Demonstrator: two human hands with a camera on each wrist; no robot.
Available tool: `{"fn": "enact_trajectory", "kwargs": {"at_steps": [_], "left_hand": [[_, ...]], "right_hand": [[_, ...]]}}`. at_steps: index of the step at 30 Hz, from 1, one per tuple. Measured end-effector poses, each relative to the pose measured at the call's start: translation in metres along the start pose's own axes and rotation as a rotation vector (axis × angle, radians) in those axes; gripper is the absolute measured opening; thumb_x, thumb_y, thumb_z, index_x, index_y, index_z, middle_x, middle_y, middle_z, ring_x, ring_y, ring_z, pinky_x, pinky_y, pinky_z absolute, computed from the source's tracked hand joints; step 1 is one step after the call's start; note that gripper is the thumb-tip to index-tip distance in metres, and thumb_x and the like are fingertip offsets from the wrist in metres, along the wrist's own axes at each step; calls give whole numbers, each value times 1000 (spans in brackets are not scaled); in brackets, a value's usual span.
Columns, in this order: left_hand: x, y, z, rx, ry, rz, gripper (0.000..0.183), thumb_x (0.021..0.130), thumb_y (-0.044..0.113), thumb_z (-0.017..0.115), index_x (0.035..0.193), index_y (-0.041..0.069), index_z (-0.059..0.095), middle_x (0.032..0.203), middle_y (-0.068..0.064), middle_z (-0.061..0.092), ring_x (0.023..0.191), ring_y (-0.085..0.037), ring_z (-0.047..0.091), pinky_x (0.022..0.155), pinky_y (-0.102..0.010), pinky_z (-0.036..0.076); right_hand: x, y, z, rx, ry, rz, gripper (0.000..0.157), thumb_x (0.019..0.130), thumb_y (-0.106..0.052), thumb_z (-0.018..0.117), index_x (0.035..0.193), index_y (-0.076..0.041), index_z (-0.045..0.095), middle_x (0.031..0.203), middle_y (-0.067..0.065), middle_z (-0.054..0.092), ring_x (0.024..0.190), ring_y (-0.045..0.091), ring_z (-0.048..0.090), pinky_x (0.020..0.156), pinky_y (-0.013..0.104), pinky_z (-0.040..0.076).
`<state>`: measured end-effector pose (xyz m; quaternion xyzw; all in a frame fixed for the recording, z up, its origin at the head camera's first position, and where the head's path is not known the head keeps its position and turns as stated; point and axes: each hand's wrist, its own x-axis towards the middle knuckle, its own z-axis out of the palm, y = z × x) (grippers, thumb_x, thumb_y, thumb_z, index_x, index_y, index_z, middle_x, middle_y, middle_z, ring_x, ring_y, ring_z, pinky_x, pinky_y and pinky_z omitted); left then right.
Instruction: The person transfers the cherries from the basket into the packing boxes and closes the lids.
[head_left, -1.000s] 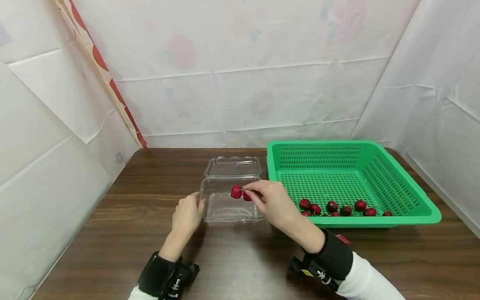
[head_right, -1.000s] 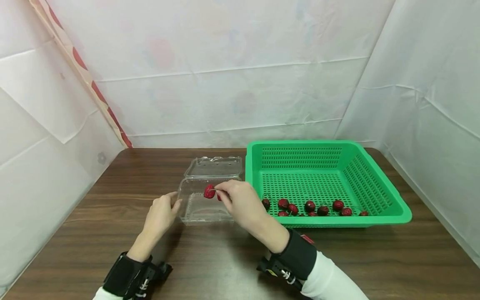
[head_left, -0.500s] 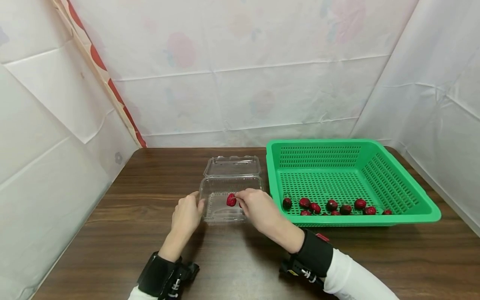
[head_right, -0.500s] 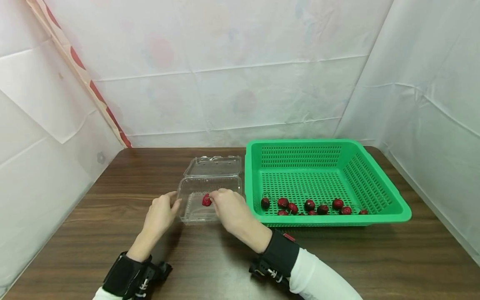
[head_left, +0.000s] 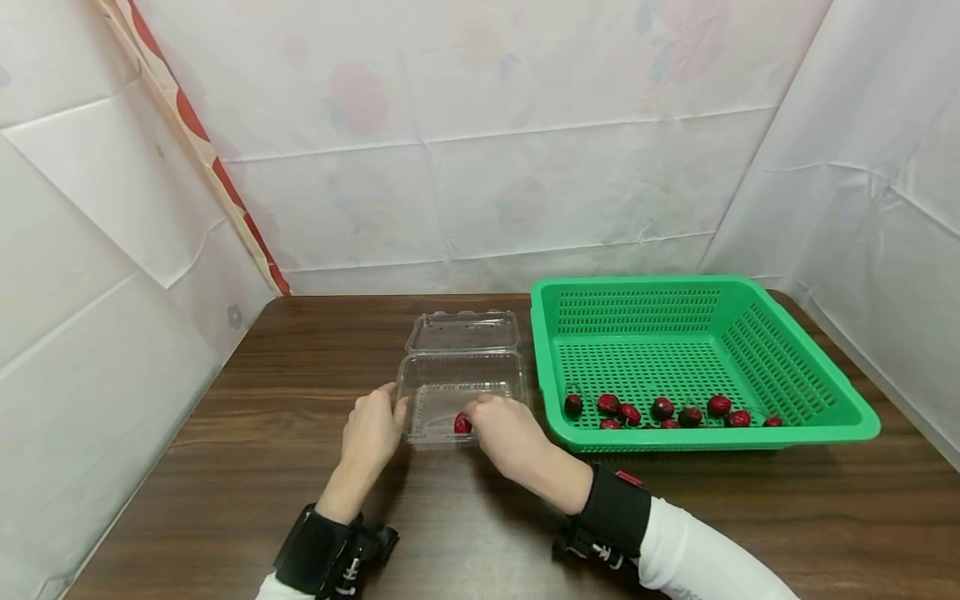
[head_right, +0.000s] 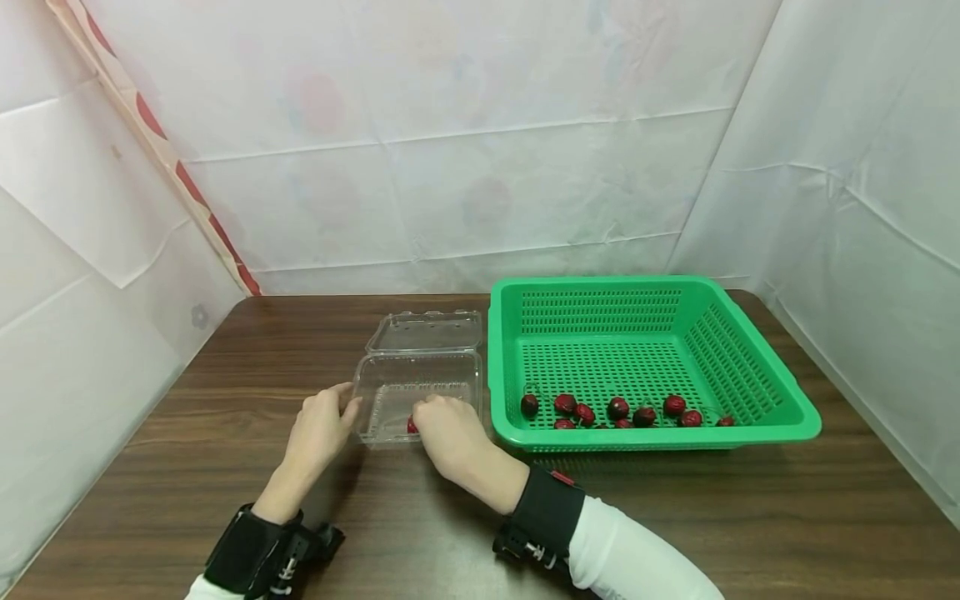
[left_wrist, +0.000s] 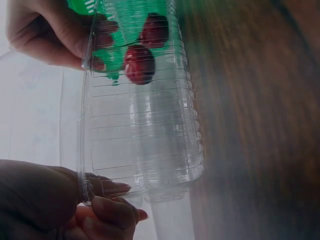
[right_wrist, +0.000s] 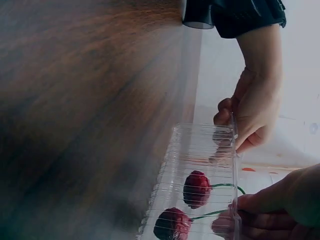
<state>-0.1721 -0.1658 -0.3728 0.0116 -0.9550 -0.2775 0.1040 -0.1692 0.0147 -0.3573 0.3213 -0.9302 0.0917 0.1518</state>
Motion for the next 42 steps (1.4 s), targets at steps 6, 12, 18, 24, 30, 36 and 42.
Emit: {"fn": "enact_trajectory", "kwargs": {"at_steps": [6, 12, 18, 24, 30, 36, 42], "left_hand": [[0, 0, 0, 4, -4, -7, 35, 87, 8, 54, 114, -14, 50, 66, -15, 60, 34, -9, 34, 32, -21, 29], [0, 0, -1, 3, -10, -8, 36, 87, 8, 54, 115, -14, 50, 49, -3, 45, 33, -8, 30, 32, -21, 27], [1, 0, -1, -5, -18, -15, 36, 88, 9, 53, 115, -14, 50, 46, -1, 41, 34, -8, 28, 32, -21, 26], [1, 0, -1, -8, -18, -18, 36, 88, 8, 53, 115, -14, 50, 45, -1, 39, 33, -8, 27, 32, -21, 25], [1, -1, -1, -10, -19, -14, 35, 88, 8, 53, 115, -14, 50, 48, -2, 44, 33, -8, 28, 32, -21, 26], [2, -1, -1, 0, -19, -30, 36, 88, 9, 53, 116, -13, 50, 52, -5, 50, 34, -10, 31, 33, -22, 27], [2, -1, 0, -3, -21, -42, 36, 88, 9, 53, 116, -12, 50, 55, -7, 52, 35, -11, 34, 33, -23, 28]], "right_hand": [[-2, 0, 6, -71, -24, -30, 17, 77, 2, 57, 69, -12, 64, 66, 0, 55, 59, 19, 58, 46, 32, 45], [-1, 2, 6, -41, -58, -40, 17, 78, 1, 57, 67, -11, 63, 64, 0, 55, 60, 18, 58, 46, 30, 45], [0, 4, 3, 24, -90, -31, 18, 79, -1, 56, 65, -12, 61, 64, -1, 56, 62, 17, 59, 46, 27, 44], [-1, 5, 1, 66, -76, -55, 14, 84, -6, 55, 71, -10, 58, 67, 0, 57, 64, 16, 59, 48, 26, 45], [-8, 5, -12, 67, -38, -131, 7, 85, -13, 57, 80, -10, 61, 74, -1, 58, 70, 13, 59, 58, 24, 46], [-17, 5, -31, 51, -13, -198, 8, 83, -17, 61, 87, -10, 65, 74, -3, 56, 67, 10, 56, 59, 22, 45], [-27, 9, -54, 80, -38, -243, 6, 82, -16, 62, 81, -10, 62, 69, -5, 52, 63, 8, 52, 57, 20, 43]]}}
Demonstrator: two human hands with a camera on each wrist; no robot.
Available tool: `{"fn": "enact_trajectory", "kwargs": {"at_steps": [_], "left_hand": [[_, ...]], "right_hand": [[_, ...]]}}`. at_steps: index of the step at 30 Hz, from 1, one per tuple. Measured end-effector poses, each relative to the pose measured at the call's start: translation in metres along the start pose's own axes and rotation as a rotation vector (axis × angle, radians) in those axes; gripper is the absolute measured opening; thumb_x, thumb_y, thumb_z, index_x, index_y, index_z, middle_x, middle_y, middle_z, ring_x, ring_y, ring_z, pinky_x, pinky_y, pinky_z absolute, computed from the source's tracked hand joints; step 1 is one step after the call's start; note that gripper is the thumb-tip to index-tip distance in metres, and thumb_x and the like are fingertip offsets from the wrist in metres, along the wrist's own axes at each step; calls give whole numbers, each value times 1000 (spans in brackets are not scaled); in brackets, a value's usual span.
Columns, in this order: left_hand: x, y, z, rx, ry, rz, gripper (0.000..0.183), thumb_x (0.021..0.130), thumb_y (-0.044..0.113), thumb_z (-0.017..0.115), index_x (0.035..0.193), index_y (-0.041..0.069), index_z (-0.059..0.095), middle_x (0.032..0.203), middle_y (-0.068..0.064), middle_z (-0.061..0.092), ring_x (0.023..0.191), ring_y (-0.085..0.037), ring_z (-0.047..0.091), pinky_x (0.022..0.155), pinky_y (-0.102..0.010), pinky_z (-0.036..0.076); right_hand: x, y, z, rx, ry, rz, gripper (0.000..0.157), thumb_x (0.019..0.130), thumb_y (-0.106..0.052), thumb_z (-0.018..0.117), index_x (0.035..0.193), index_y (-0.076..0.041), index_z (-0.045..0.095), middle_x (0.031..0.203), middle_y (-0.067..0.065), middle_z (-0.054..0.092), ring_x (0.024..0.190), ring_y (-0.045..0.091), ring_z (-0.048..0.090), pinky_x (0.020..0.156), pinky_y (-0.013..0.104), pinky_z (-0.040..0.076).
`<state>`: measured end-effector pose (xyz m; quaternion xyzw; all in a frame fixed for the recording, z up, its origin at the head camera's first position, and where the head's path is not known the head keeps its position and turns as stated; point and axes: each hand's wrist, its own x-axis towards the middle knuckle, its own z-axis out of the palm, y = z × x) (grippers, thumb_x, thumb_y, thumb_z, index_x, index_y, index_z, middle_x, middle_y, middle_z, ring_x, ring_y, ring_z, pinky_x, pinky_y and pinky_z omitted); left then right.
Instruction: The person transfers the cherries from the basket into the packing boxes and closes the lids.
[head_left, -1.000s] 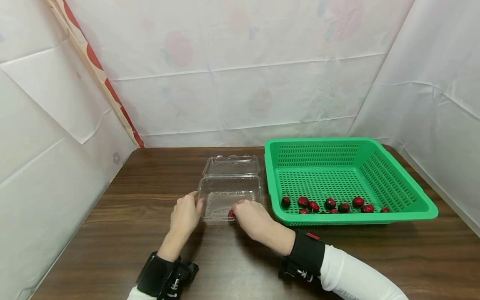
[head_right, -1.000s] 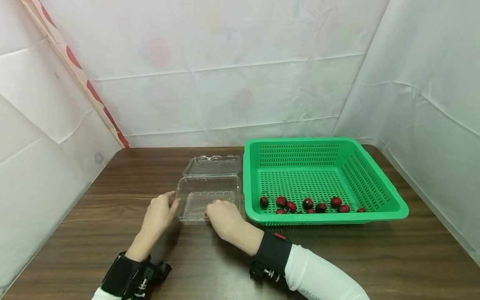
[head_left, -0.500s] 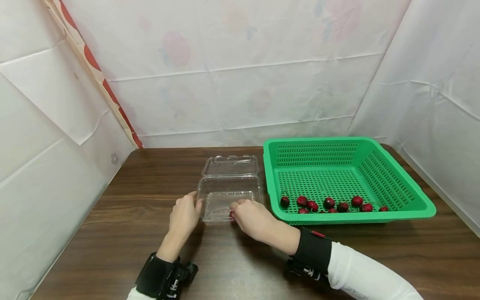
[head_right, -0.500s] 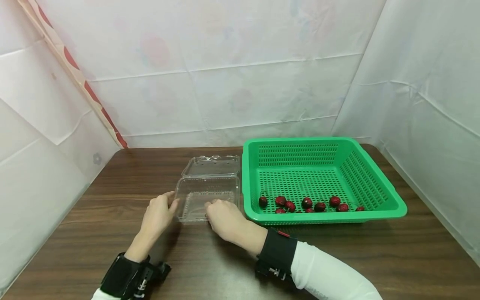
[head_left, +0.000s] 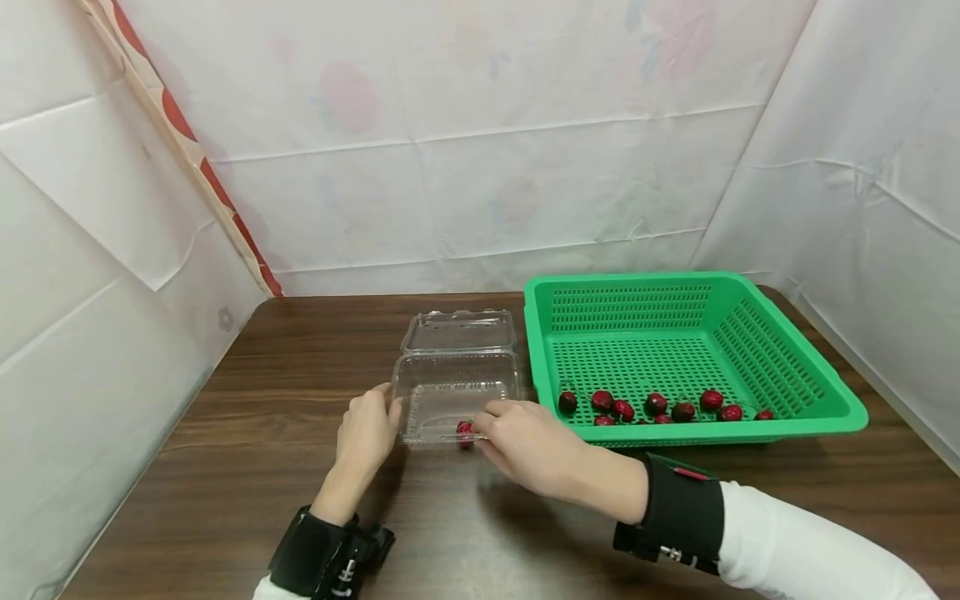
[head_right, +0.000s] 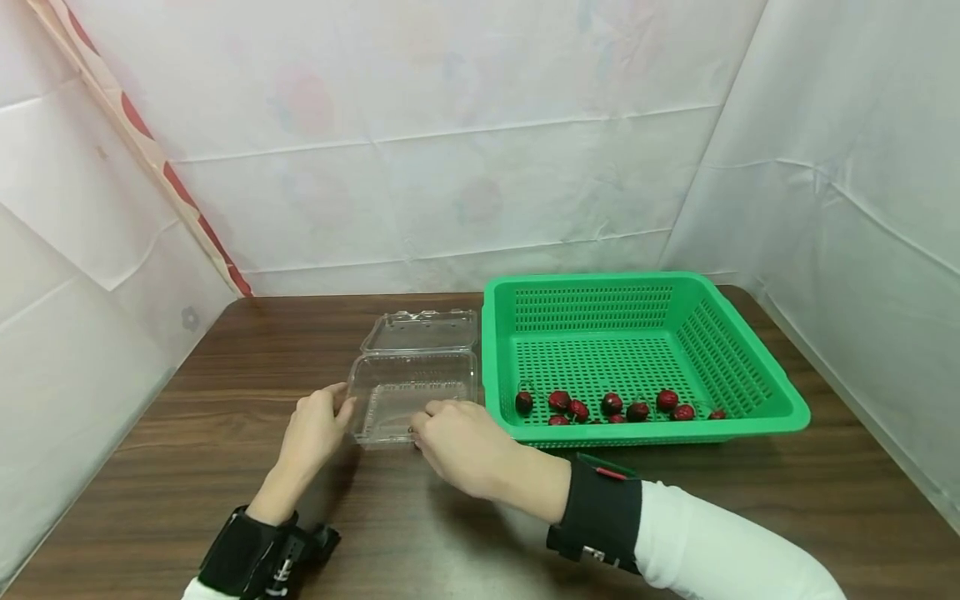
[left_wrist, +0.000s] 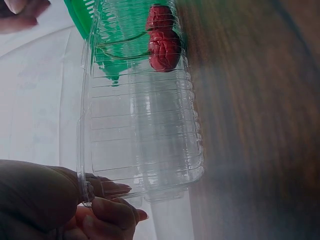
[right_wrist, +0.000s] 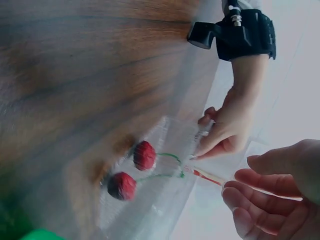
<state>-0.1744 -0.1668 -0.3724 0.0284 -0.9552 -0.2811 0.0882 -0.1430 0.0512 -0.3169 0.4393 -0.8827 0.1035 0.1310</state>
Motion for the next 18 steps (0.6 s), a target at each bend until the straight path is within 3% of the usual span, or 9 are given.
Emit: {"fn": "enact_trajectory", "kwargs": {"at_steps": [10, 18], "left_hand": [[2, -1, 0, 14, 1, 1, 36, 88, 10, 51, 117, -12, 50, 50, -4, 44, 35, -10, 32, 33, -22, 27], [0, -1, 0, 5, -3, 5, 36, 88, 9, 52, 116, -13, 49, 50, -3, 45, 34, -10, 32, 33, -22, 28]], "right_hand": [[-18, 7, -33, 37, -35, 22, 7, 80, -14, 64, 79, -10, 59, 69, -5, 50, 60, 7, 50, 53, 17, 41], [-35, 25, -55, 73, -10, 79, 8, 79, -12, 65, 78, -12, 57, 74, -5, 54, 60, 6, 49, 53, 20, 41]]}}
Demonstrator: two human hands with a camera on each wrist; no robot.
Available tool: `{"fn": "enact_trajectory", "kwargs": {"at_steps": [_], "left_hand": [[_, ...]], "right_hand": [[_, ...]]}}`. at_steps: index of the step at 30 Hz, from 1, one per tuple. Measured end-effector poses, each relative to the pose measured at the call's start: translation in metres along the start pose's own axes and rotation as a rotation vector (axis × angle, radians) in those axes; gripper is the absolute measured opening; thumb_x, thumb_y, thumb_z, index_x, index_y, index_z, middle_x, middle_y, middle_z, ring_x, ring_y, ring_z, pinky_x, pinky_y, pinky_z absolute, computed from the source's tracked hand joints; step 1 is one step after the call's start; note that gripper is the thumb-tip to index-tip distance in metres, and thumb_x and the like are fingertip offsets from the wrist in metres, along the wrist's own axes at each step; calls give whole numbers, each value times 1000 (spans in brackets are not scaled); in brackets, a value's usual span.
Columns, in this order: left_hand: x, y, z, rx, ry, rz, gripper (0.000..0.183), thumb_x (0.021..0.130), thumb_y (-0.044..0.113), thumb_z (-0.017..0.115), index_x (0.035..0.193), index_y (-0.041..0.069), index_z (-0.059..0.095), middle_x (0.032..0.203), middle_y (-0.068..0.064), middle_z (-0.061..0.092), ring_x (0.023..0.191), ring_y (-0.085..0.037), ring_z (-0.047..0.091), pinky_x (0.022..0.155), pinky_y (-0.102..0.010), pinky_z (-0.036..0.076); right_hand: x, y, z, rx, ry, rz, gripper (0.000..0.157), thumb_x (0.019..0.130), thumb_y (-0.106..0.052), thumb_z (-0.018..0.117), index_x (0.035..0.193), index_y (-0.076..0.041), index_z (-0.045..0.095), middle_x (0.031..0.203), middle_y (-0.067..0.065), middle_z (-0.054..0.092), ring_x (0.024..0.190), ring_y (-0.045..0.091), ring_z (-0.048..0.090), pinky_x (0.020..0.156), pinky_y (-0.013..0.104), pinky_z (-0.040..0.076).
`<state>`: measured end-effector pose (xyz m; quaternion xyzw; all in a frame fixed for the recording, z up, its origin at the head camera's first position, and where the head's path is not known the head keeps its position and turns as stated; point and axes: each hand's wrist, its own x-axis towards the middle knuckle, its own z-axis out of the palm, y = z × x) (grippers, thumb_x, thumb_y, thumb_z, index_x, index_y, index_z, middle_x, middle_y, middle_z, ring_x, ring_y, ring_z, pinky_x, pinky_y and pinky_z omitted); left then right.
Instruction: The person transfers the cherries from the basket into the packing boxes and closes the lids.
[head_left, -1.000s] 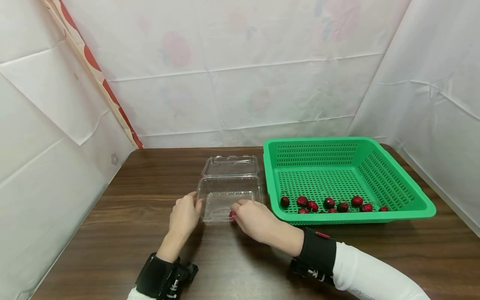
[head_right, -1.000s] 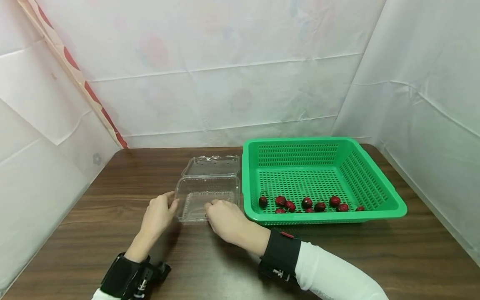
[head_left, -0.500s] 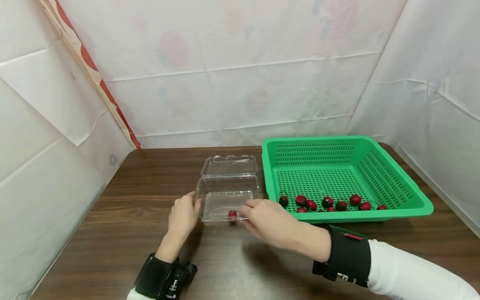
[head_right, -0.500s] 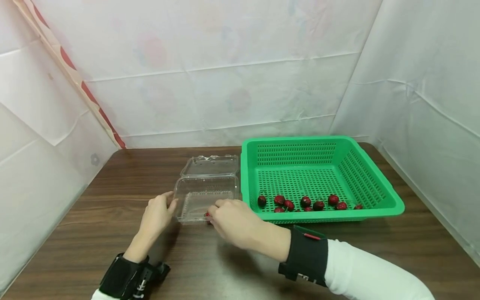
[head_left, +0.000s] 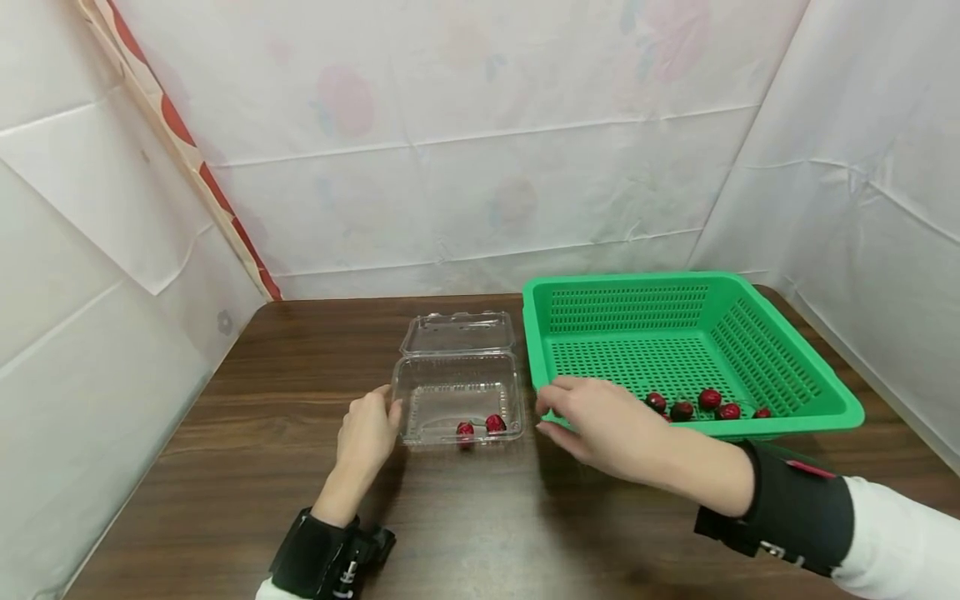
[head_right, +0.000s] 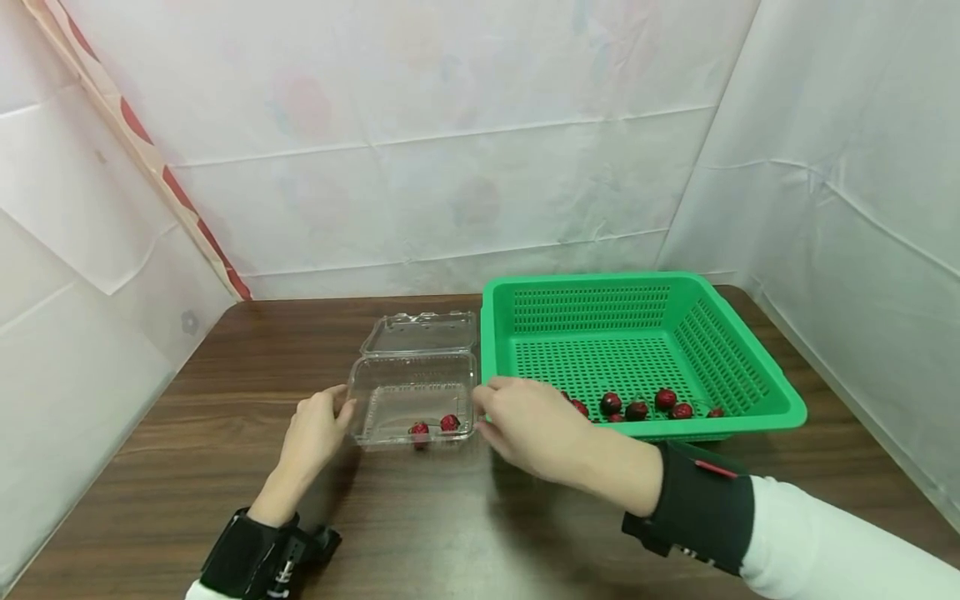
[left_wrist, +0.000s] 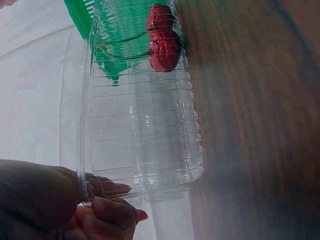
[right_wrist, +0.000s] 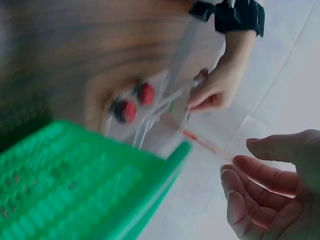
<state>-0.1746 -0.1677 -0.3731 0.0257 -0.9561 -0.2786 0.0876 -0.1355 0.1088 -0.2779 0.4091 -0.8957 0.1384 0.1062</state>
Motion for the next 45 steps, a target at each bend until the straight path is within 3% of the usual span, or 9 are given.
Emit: {"fn": "enact_trajectory", "kwargs": {"at_steps": [8, 14, 20, 33, 45], "left_hand": [[0, 0, 0, -3, 9, 8, 35, 87, 8, 52, 116, -13, 50, 48, -3, 44, 34, -9, 31, 32, -22, 28], [0, 0, 0, -1, 15, 2, 35, 87, 8, 52, 115, -12, 50, 51, -4, 47, 34, -10, 33, 32, -22, 28], [-1, 0, 0, -3, 14, -12, 35, 87, 9, 52, 115, -12, 51, 50, -3, 46, 35, -10, 33, 33, -22, 27], [-1, 2, 0, -13, 15, -1, 35, 87, 8, 52, 115, -13, 51, 45, -1, 40, 34, -9, 30, 32, -22, 26], [0, 1, 1, -13, 11, -3, 35, 88, 8, 52, 116, -13, 50, 44, 0, 38, 33, -8, 29, 32, -21, 25]], "right_hand": [[-9, 29, -15, 11, 9, 84, 8, 78, -10, 66, 76, -12, 58, 70, -9, 53, 58, 3, 46, 53, 19, 40], [-15, 53, -15, 15, -64, 192, 5, 78, -10, 66, 79, -8, 61, 72, -5, 55, 63, 7, 50, 58, 24, 43], [-19, 74, -7, 18, -134, 283, 8, 77, -10, 66, 82, -5, 62, 71, -2, 56, 63, 8, 50, 58, 27, 44], [-28, 106, 14, 54, -192, 384, 20, 79, -11, 65, 94, 2, 60, 72, 1, 53, 62, 12, 49, 56, 29, 41], [-32, 118, 31, 54, -225, 405, 26, 79, -14, 66, 97, 3, 59, 76, 4, 56, 67, 16, 52, 57, 31, 42]]}}
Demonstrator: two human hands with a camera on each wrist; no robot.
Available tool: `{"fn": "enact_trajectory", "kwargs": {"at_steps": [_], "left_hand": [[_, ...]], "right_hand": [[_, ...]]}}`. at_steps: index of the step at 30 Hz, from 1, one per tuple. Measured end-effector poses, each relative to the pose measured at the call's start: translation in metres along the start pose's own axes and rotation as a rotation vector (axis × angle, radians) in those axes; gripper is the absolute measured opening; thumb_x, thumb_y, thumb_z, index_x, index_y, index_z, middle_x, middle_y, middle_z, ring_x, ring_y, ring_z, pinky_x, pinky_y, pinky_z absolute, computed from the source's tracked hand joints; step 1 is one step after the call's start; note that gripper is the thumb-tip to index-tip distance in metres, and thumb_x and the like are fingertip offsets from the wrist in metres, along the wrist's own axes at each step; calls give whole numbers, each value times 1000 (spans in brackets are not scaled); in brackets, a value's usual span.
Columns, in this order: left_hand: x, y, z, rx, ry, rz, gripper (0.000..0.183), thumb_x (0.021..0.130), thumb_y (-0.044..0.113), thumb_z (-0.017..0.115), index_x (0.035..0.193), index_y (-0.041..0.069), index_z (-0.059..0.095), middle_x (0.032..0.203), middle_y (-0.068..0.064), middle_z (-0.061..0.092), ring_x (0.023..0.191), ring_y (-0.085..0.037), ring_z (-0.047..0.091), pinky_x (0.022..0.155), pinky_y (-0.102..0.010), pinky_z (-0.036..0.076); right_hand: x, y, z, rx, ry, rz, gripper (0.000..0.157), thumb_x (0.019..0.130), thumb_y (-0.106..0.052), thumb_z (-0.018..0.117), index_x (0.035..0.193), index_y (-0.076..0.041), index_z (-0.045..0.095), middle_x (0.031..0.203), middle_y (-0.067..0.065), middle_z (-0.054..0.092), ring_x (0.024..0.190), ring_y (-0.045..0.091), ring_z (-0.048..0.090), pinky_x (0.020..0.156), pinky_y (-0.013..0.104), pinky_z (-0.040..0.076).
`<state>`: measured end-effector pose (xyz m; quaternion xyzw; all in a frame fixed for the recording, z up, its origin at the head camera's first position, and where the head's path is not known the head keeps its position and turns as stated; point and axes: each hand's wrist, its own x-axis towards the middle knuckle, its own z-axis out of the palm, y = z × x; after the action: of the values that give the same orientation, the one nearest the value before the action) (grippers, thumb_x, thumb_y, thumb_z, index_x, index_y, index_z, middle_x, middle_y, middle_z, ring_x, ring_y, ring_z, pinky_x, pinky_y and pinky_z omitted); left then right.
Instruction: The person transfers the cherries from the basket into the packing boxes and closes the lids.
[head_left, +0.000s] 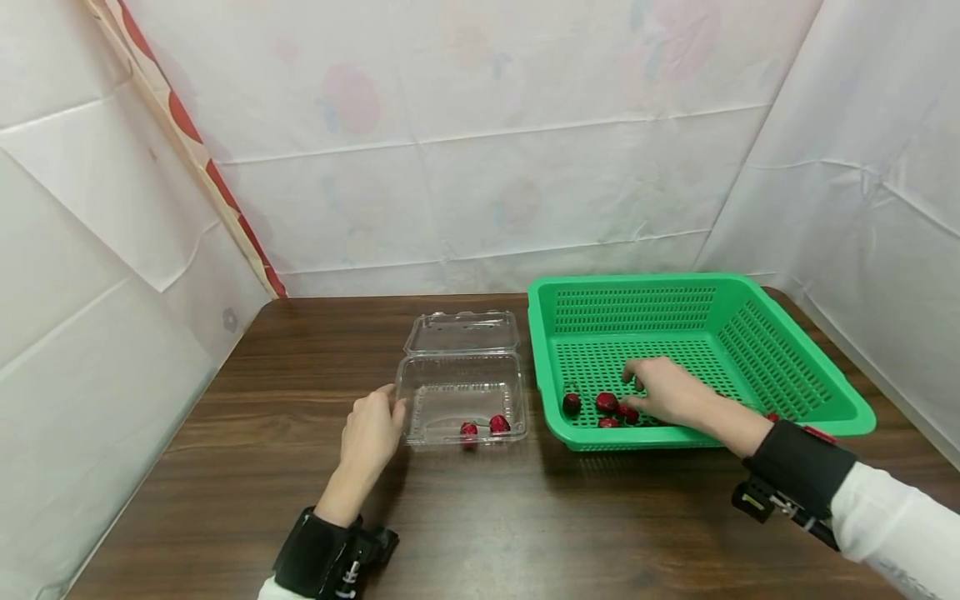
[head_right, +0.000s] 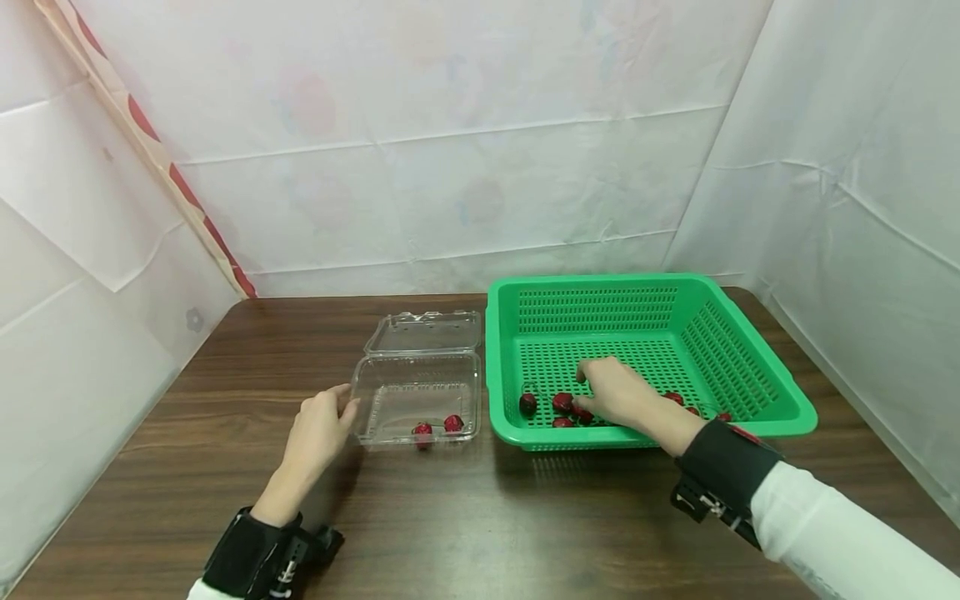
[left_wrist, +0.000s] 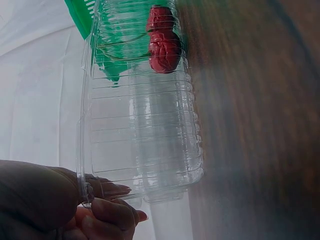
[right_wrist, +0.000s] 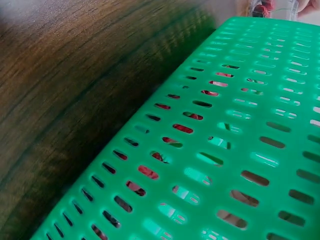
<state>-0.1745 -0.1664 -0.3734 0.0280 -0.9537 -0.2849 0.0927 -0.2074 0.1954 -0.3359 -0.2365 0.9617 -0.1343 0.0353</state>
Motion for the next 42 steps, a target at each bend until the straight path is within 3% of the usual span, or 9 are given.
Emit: {"fn": "enact_trajectory", "kwargs": {"at_steps": [24, 42], "left_hand": [[1, 0, -1, 8, 4, -18, 35, 88, 10, 52, 116, -11, 51, 47, -1, 40, 36, -10, 32, 33, -23, 26], [1, 0, 0, 13, 8, -6, 35, 87, 9, 52, 115, -12, 51, 48, -2, 44, 35, -10, 33, 33, -22, 27]], "right_hand": [[9, 2, 10, 40, -153, 72, 35, 76, -19, 69, 101, 4, 57, 81, 8, 55, 72, 20, 52, 61, 33, 43], [9, 4, 13, 42, -207, 35, 24, 78, -14, 67, 93, 3, 61, 72, 2, 53, 63, 12, 48, 56, 29, 41]]}}
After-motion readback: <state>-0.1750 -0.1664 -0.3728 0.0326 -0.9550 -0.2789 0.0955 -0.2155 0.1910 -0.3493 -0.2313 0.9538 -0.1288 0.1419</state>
